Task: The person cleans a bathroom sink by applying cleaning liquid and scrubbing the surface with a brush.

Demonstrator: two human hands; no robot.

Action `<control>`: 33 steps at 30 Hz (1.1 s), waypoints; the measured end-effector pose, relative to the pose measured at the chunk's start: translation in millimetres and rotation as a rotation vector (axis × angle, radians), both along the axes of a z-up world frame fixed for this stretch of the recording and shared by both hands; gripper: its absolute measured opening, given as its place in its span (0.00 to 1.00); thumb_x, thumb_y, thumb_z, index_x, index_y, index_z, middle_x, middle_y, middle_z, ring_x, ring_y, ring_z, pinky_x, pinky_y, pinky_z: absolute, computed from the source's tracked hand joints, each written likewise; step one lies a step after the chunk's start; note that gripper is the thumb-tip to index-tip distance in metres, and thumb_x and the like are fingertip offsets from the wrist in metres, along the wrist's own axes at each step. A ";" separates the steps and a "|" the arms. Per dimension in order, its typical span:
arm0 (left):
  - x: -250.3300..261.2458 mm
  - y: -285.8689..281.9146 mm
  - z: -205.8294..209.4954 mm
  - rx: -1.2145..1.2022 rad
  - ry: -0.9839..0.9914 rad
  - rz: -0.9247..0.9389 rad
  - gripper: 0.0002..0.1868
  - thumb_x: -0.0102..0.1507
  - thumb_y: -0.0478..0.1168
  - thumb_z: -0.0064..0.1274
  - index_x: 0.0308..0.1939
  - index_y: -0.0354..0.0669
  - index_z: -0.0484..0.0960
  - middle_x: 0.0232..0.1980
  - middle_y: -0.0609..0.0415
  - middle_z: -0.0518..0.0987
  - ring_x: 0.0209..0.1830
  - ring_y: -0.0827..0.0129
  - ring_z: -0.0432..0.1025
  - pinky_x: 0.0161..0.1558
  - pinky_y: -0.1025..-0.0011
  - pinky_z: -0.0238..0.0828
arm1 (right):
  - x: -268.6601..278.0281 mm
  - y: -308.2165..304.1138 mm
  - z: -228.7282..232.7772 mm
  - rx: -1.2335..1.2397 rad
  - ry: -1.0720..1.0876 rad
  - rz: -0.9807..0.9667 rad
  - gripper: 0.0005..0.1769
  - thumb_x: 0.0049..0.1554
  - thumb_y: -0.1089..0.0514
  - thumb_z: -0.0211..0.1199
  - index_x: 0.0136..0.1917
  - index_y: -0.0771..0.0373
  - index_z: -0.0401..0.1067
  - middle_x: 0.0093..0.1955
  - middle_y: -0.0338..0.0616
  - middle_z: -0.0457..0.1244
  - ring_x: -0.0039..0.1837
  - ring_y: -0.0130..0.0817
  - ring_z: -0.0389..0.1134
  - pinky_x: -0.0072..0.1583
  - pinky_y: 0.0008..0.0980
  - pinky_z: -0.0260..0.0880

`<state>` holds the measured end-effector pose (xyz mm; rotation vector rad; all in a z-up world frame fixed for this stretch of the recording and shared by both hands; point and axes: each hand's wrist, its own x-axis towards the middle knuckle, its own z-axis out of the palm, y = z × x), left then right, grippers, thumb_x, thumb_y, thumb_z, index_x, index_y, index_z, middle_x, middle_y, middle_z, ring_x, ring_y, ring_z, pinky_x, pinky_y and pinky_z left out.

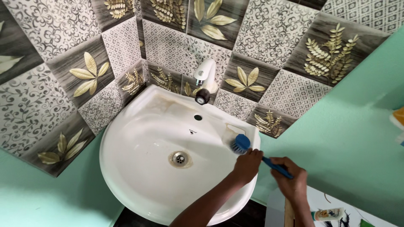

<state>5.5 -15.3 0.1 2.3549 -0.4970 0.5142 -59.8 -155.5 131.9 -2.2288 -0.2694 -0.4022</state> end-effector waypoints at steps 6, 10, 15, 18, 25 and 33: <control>64.7 30.6 -6.0 -0.065 -0.123 0.090 0.07 0.64 0.32 0.46 0.45 0.39 0.76 0.47 0.46 0.80 0.51 0.53 0.76 0.40 0.57 0.77 | 49.2 61.9 -22.7 0.034 -0.198 -0.022 0.15 0.49 0.73 0.66 0.50 0.66 0.79 0.45 0.47 0.73 0.41 0.30 0.72 0.46 0.28 0.71; 36.5 62.2 -10.9 0.090 -0.148 0.137 0.07 0.62 0.32 0.47 0.44 0.39 0.75 0.46 0.46 0.79 0.51 0.54 0.76 0.41 0.59 0.78 | 28.8 70.8 -10.2 0.097 0.010 0.054 0.15 0.47 0.73 0.68 0.50 0.66 0.78 0.49 0.46 0.74 0.44 0.31 0.73 0.46 0.29 0.72; -13.9 25.6 -12.5 0.149 -0.120 0.096 0.10 0.62 0.32 0.47 0.46 0.34 0.74 0.47 0.42 0.77 0.50 0.52 0.76 0.33 0.60 0.78 | -11.7 35.2 8.6 0.034 0.030 0.017 0.18 0.45 0.73 0.68 0.50 0.65 0.79 0.48 0.46 0.75 0.48 0.28 0.75 0.50 0.28 0.74; 17.7 13.1 -14.1 0.055 -0.157 0.053 0.09 0.61 0.32 0.47 0.46 0.39 0.75 0.46 0.46 0.78 0.48 0.52 0.75 0.39 0.56 0.77 | 4.0 46.7 -2.7 0.024 -0.045 -0.069 0.14 0.49 0.70 0.70 0.51 0.65 0.79 0.46 0.47 0.74 0.46 0.30 0.74 0.50 0.29 0.73; 51.0 82.4 1.6 0.087 -0.040 0.112 0.05 0.61 0.33 0.49 0.41 0.39 0.76 0.43 0.46 0.80 0.46 0.51 0.76 0.38 0.54 0.76 | 40.9 105.7 -31.9 0.428 -0.025 0.046 0.12 0.54 0.62 0.73 0.52 0.66 0.79 0.46 0.43 0.73 0.47 0.25 0.73 0.51 0.25 0.73; 12.2 32.0 6.0 -0.010 -0.057 -0.006 0.08 0.63 0.31 0.48 0.45 0.37 0.77 0.44 0.46 0.80 0.45 0.51 0.77 0.38 0.55 0.76 | 10.2 58.1 -18.3 0.188 -0.032 -0.208 0.09 0.55 0.63 0.73 0.49 0.68 0.81 0.42 0.44 0.73 0.42 0.27 0.70 0.46 0.26 0.70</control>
